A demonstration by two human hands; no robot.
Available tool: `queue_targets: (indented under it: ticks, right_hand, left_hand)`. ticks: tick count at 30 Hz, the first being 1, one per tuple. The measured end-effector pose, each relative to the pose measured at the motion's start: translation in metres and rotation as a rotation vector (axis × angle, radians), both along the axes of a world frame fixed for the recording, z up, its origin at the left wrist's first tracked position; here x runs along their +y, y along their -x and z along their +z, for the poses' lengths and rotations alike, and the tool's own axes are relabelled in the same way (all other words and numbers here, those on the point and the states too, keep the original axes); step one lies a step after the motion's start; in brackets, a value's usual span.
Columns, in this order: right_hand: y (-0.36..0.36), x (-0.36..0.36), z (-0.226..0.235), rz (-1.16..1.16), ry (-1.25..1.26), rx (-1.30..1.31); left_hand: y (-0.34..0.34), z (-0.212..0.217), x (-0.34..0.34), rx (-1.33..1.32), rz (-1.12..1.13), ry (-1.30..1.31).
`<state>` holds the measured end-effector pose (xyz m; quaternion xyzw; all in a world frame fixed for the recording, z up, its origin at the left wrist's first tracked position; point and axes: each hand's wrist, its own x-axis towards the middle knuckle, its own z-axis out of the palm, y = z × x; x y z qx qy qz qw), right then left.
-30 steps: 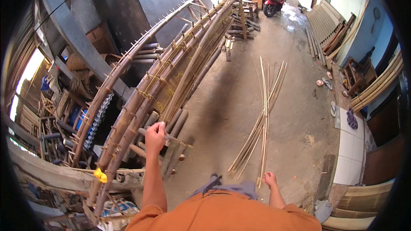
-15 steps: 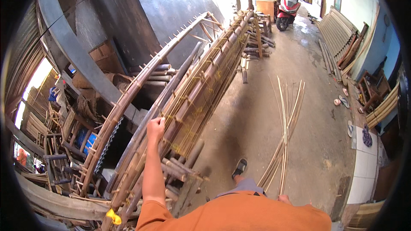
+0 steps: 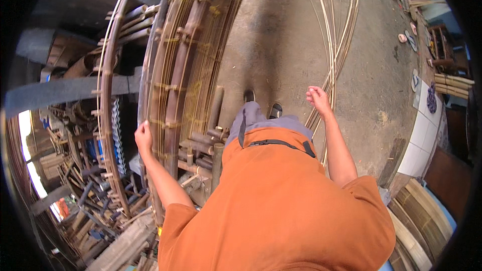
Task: The person squats on the floor and gathers thin bamboo strips, aligning them into a bundle. They then stand and tie the bundle to a larger bamboo rack using yellow string.
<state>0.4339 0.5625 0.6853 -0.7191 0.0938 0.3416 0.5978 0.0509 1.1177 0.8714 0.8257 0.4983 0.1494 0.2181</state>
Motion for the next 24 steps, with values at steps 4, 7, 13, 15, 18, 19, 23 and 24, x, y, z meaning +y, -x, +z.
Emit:
queue_targets:
  ticks: [4,7,13,15,18,19,23,24]
  right_hand:
    - [-0.012,0.011,-0.042,0.026,0.023,0.095]
    - [-0.033,0.041,-0.060,0.241,0.119,0.138]
    - [-0.135,0.081,-0.081,0.788,0.691,-0.084]
    - [-0.188,0.089,-0.074,0.815,0.580,0.072]
    - [-0.265,0.104,-0.050,0.638,0.572,-0.072]
    - [-0.284,0.109,-0.045,0.549,0.505,-0.089]
    - [-0.381,0.129,-0.010,0.279,0.283,-0.119]
    - [-0.404,0.128,-0.006,0.151,0.201,-0.099]
  left_hand:
    - [-0.060,-0.003,0.011,0.309,0.097,-0.062]
    - [-0.147,0.023,0.011,0.412,0.236,-0.252]
    - [-0.403,0.062,0.019,-0.218,-0.149,0.229]
    - [-0.503,0.066,-0.022,-0.141,-0.366,0.333]
    - [-0.614,0.024,-0.062,0.005,-0.675,0.523]
    - [-0.641,-0.010,-0.069,0.051,-0.756,0.591]
    - [-0.689,-0.202,-0.073,0.520,-1.032,0.471]
    - [-0.695,-0.239,-0.070,0.698,-1.093,0.442]
